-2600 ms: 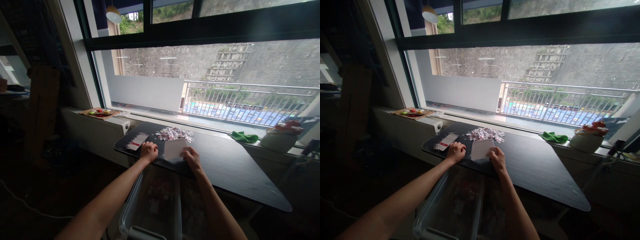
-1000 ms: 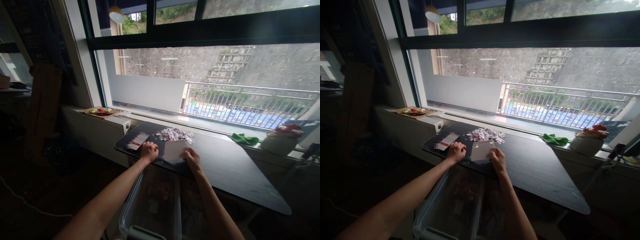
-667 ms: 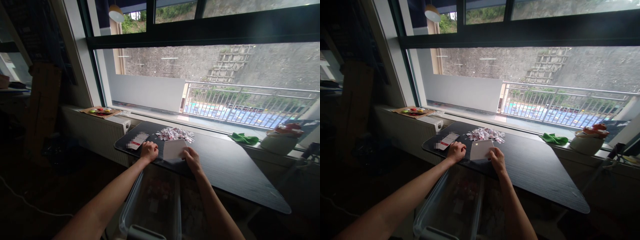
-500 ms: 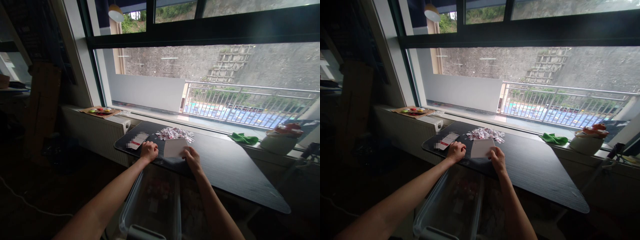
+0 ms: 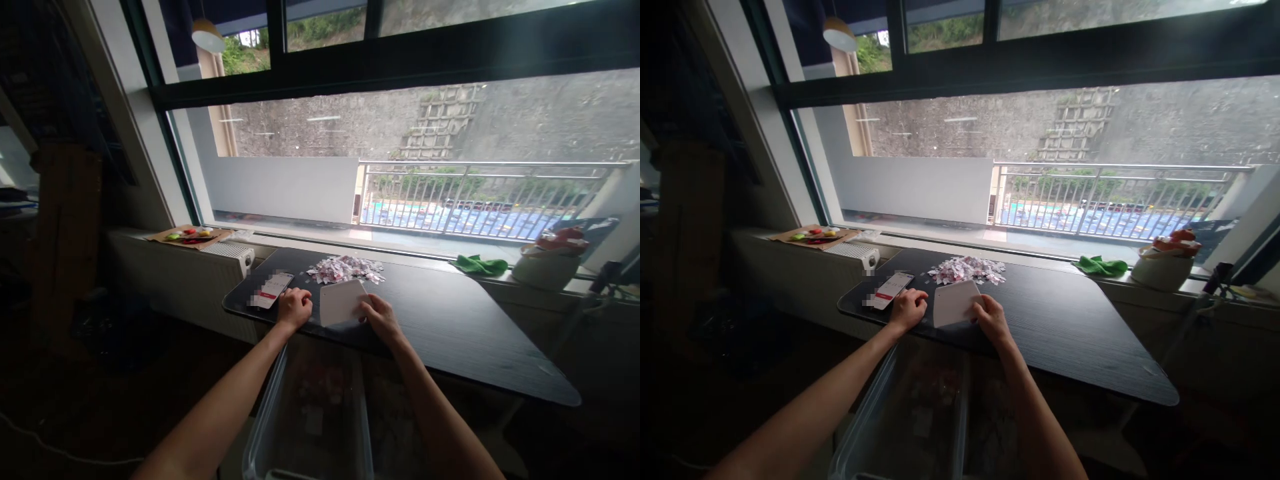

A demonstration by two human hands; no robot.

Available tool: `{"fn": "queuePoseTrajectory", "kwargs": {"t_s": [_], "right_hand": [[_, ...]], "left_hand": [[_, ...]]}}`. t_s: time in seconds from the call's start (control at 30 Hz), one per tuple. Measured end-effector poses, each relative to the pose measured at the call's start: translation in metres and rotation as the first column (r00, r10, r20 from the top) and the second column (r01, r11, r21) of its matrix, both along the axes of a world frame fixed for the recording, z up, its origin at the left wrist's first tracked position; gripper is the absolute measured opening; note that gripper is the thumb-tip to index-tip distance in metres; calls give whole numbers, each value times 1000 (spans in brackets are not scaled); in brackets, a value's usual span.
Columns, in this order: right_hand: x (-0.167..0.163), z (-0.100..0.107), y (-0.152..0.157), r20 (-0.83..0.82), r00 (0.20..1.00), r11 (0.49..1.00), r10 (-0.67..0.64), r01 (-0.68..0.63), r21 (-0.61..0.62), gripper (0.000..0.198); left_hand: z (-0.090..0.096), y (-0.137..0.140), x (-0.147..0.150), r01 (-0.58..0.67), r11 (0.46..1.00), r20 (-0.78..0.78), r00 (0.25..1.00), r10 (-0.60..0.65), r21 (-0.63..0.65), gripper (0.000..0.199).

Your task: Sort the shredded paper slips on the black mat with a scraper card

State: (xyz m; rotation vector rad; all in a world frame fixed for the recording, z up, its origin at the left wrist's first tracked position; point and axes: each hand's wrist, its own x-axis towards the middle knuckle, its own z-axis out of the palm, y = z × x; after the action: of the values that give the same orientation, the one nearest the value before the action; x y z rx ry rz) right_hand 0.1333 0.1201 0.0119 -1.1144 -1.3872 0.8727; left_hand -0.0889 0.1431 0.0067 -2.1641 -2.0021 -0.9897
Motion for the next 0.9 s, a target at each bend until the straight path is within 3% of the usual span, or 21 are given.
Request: {"fn": "queuePoseTrajectory", "kwargs": {"t_s": [0.1, 0.33, 0.53, 0.9], "right_hand": [[-2, 2, -1, -44, 998, 999, 44, -44, -21, 18], [-5, 6, -1, -82, 997, 999, -11, 8, -33, 15], [-6, 8, -1, -110, 993, 997, -42, 35, -67, 16], [-6, 11, -2, -94, 994, 996, -47, 40, -75, 16]], "left_hand": [[0, 2, -4, 27, 1000, 59, 998, -28, 8, 24], [-4, 11, -18, 122, 991, 207, 970, -130, 52, 26], [-5, 9, -20, 169, 985, -16, 985, -170, -35, 27], [-14, -34, -36, 317, 944, -13, 947, -320, -94, 31]]}}
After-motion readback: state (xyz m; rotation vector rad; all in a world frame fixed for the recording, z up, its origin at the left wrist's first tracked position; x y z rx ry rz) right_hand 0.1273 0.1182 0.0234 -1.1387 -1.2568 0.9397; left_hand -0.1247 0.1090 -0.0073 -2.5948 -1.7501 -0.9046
